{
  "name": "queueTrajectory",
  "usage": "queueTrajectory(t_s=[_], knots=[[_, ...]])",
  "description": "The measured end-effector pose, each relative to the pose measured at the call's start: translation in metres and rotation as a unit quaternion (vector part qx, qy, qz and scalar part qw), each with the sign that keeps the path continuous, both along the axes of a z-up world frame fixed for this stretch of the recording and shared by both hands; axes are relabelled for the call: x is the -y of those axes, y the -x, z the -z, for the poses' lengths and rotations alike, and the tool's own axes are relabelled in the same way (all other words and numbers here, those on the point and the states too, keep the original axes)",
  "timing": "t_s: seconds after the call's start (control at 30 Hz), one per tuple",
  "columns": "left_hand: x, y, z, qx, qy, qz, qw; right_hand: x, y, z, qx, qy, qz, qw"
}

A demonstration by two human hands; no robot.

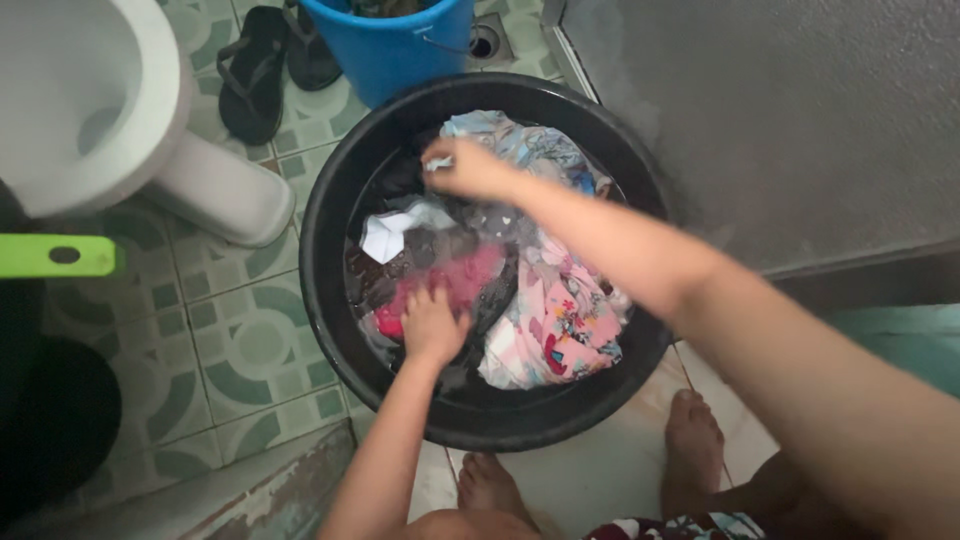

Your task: The person hand washes clothes in a black basin filled with water. They repeatedly submerge, agitate, and wring various garments, including a green shirt and a pink patterned item, using both hands.

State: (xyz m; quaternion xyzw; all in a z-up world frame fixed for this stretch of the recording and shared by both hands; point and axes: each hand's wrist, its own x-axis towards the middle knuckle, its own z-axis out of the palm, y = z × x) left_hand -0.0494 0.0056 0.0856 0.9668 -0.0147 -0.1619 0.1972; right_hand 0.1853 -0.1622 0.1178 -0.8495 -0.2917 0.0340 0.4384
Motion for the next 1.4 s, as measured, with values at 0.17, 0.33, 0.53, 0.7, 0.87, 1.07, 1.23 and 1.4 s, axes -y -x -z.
queueTrajectory(t_s=[0.17, 0.33, 0.53, 0.7, 0.87, 1.07, 1.23, 1.4], knots=[[0.004, -0.001, 0.014, -0.113, -0.030, 0.031, 0.993, -0.014, 0.075, 0.021, 0.124, 0.218, 0.090, 0.964], [0.006, 0.001, -0.007, -0.083, -0.033, -0.002, 0.996, -0.022, 0.125, 0.049, 0.005, 0.265, 0.099, 0.959], [-0.018, -0.020, 0.057, -0.041, 0.394, -0.235, 0.888, -0.011, 0.130, 0.008, -0.090, 0.188, 0.122, 0.970], [-0.043, -0.032, 0.124, -0.015, 0.630, -0.341, 0.697, 0.001, 0.090, -0.150, 0.034, 0.037, 0.140, 0.989], [-0.040, -0.033, 0.104, -0.041, 0.621, -0.340, 0.705, 0.011, 0.104, -0.275, 0.087, -0.091, 0.081, 0.989], [-0.024, -0.032, 0.074, -0.102, 0.648, -0.293, 0.696, 0.030, 0.145, -0.329, -0.011, -0.347, -0.033, 0.937], [0.005, -0.019, 0.046, -0.162, 0.843, -0.186, 0.478, -0.008, 0.155, -0.244, -0.023, -0.189, 0.029, 0.981], [0.001, -0.009, 0.018, -0.172, 0.894, -0.101, 0.401, -0.042, 0.216, -0.123, 0.160, -0.057, 0.035, 0.985]])
